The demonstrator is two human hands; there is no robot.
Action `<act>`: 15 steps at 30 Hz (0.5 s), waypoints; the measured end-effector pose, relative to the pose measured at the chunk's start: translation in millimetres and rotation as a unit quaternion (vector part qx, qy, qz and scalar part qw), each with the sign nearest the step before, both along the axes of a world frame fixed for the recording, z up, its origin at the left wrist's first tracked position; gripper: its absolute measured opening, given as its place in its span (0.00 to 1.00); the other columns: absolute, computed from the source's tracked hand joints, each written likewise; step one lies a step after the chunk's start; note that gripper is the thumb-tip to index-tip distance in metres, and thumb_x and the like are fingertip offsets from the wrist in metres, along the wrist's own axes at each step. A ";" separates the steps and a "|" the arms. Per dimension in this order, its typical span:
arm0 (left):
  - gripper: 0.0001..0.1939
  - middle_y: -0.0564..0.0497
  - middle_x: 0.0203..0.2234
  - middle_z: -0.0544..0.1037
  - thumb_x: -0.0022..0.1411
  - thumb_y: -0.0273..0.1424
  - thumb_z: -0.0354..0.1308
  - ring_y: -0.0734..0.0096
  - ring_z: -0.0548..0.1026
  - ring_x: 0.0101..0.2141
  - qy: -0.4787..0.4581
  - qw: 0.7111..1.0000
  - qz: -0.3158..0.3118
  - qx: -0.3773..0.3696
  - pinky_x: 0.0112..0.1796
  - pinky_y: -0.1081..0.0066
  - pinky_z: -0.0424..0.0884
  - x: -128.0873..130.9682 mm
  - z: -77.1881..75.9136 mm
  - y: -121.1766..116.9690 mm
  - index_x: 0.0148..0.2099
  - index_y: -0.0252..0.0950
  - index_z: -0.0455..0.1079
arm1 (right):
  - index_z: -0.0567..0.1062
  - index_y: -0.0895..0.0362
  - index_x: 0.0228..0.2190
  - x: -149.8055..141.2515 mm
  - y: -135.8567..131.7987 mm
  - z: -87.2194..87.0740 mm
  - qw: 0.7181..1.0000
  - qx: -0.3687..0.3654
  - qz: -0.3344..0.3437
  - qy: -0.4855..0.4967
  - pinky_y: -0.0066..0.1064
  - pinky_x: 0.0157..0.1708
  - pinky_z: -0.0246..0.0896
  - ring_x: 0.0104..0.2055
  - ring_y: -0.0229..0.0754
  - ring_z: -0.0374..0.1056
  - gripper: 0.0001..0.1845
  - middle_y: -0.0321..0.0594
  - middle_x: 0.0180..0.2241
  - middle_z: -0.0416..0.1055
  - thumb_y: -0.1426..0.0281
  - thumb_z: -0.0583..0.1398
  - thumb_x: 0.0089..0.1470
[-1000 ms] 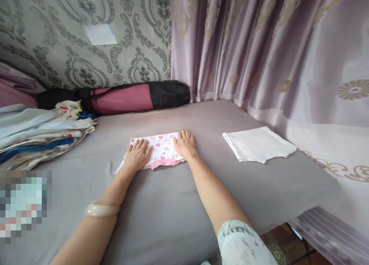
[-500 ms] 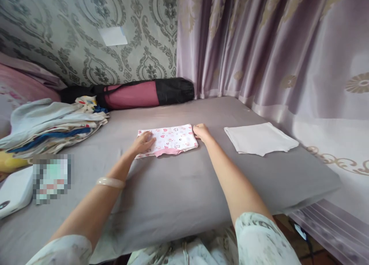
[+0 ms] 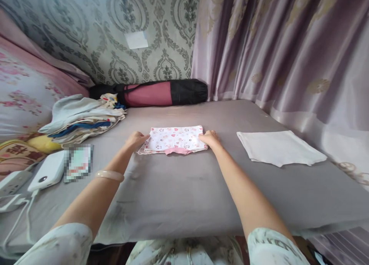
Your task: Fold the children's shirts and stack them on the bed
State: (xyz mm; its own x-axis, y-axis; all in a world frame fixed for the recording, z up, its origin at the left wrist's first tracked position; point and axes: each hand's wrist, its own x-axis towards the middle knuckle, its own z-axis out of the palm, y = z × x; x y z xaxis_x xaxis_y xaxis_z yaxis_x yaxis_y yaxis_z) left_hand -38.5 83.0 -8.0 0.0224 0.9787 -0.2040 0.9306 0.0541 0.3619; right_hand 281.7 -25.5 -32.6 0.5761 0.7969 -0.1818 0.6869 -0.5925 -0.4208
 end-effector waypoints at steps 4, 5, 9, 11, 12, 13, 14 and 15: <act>0.15 0.43 0.32 0.80 0.53 0.45 0.61 0.55 0.77 0.40 -0.039 0.999 -0.009 -0.026 0.37 0.66 0.66 7.7 2.4 -3.3 0.31 0.36 0.72 | 0.78 0.57 0.28 -3.8 -5.5 6.9 1.000 -0.010 -0.014 0.015 0.29 0.29 0.60 0.35 0.46 0.72 0.14 0.43 0.26 0.74 0.58 0.61 0.48; 0.15 0.44 0.28 0.80 0.51 0.44 0.62 0.55 0.77 0.38 -0.052 0.998 -0.009 -0.026 0.35 0.67 0.66 8.8 2.4 -3.5 0.30 0.36 0.71 | 0.78 0.56 0.26 -4.8 -7.4 9.0 1.000 -0.007 -0.013 0.022 0.28 0.28 0.58 0.34 0.46 0.72 0.14 0.42 0.25 0.74 0.59 0.61 0.49; 0.15 0.48 0.20 0.76 0.44 0.42 0.67 0.59 0.77 0.32 -0.095 0.995 0.009 -0.027 0.31 0.70 0.65 11.1 1.9 -3.1 0.27 0.37 0.70 | 0.74 0.56 0.20 -8.5 -12.0 16.5 0.997 0.031 -0.010 0.070 0.26 0.24 0.53 0.30 0.42 0.69 0.12 0.38 0.19 0.68 0.63 0.62 0.49; 0.15 0.48 0.18 0.75 0.44 0.41 0.68 0.59 0.76 0.30 -0.102 0.994 0.012 -0.035 0.30 0.70 0.65 11.8 2.1 -3.0 0.25 0.37 0.70 | 0.72 0.57 0.19 -9.8 -11.7 18.5 0.990 0.053 -0.032 0.129 0.25 0.22 0.50 0.27 0.39 0.66 0.11 0.35 0.17 0.65 0.66 0.63 0.48; 0.14 0.49 0.17 0.75 0.44 0.41 0.67 0.60 0.76 0.30 -0.102 0.994 0.010 -0.039 0.29 0.70 0.64 12.2 2.3 -3.1 0.24 0.37 0.69 | 0.72 0.58 0.19 -10.1 -11.0 19.0 0.984 0.058 -0.047 0.161 0.25 0.21 0.49 0.25 0.38 0.65 0.11 0.34 0.16 0.64 0.67 0.64 0.47; 0.14 0.49 0.17 0.74 0.45 0.41 0.67 0.60 0.76 0.29 -0.101 0.994 0.006 -0.040 0.29 0.70 0.64 12.5 2.8 -3.3 0.24 0.37 0.69 | 0.72 0.58 0.19 -10.3 -10.2 19.3 0.978 0.058 -0.062 0.189 0.25 0.20 0.49 0.23 0.37 0.63 0.10 0.34 0.15 0.63 0.68 0.64 0.47; 0.14 0.50 0.17 0.74 0.46 0.41 0.67 0.61 0.76 0.29 -0.097 0.994 0.003 -0.042 0.29 0.70 0.64 12.6 3.4 -3.6 0.24 0.37 0.69 | 0.72 0.59 0.20 -10.3 -9.3 19.5 0.972 0.058 -0.073 0.214 0.24 0.19 0.50 0.21 0.36 0.62 0.10 0.33 0.14 0.63 0.68 0.64 0.47; 0.14 0.50 0.17 0.74 0.46 0.41 0.66 0.61 0.76 0.29 -0.093 0.995 0.001 -0.042 0.29 0.70 0.64 12.6 4.3 -3.9 0.24 0.37 0.69 | 0.72 0.59 0.22 -10.1 -8.3 19.7 0.967 0.057 -0.080 0.237 0.24 0.19 0.50 0.20 0.36 0.61 0.09 0.33 0.14 0.63 0.68 0.64 0.48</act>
State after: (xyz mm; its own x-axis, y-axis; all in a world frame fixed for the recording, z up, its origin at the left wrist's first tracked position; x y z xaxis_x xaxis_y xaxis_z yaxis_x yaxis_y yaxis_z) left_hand -25.9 79.1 -3.7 0.0665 0.9583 -0.2778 0.8478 0.0925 0.5221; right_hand 271.6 -33.8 -12.9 0.5679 0.7345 -0.3714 0.3045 -0.6067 -0.7343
